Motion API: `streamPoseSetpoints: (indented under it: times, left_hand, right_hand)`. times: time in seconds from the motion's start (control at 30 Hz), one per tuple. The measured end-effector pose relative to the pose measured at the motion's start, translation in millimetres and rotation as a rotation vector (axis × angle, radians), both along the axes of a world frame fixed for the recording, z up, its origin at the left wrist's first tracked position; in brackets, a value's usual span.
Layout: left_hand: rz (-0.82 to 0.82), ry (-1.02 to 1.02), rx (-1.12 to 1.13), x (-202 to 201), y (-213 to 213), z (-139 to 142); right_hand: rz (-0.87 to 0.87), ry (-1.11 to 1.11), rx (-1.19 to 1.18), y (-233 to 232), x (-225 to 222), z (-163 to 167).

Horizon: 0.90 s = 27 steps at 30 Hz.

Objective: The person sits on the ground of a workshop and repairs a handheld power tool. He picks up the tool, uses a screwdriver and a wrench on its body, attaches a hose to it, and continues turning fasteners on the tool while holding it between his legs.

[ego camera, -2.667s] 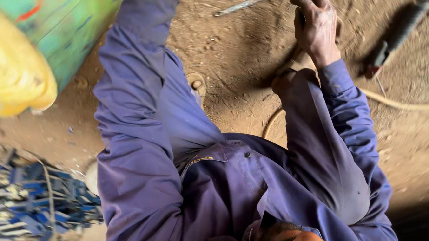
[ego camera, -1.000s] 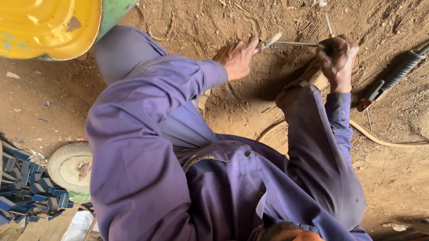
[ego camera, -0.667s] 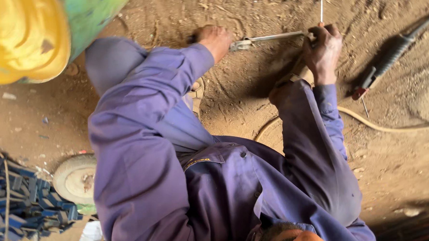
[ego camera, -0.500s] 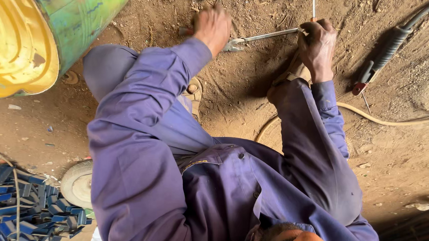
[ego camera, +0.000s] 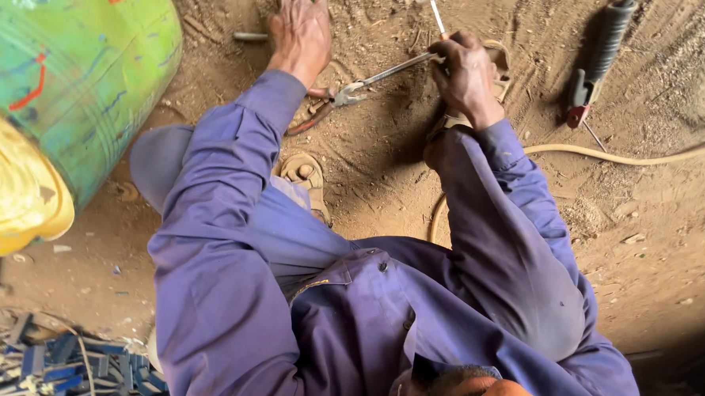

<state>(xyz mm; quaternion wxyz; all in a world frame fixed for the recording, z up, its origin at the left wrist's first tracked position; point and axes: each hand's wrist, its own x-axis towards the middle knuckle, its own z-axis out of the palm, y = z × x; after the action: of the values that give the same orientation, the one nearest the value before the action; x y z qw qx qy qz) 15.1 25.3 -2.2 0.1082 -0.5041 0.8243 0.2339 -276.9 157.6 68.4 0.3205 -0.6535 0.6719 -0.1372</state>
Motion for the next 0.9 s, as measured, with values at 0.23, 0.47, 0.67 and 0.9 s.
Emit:
streamPoseSetpoints:
  times: [0.23,0.47,0.67,0.9]
  left_hand:
    - [0.039,0.033,0.073,-12.7,-12.1,10.0]
    - [0.005,0.030,0.032,-10.2,-15.7,-6.6]
    - [0.023,0.008,0.066,-14.8,-15.9,-16.3]
    - [-0.026,0.004,0.006,-20.5,-15.6,-8.1]
  right_hand:
    - [-0.013,-0.032,0.088,-1.1,6.7,2.2]
    - [-0.032,-0.094,0.074,-1.0,4.3,0.1]
    - [-0.052,-0.108,0.050,6.4,-0.3,-8.4]
    - [-0.104,-0.069,-0.205,-9.1,-34.7,-42.7]
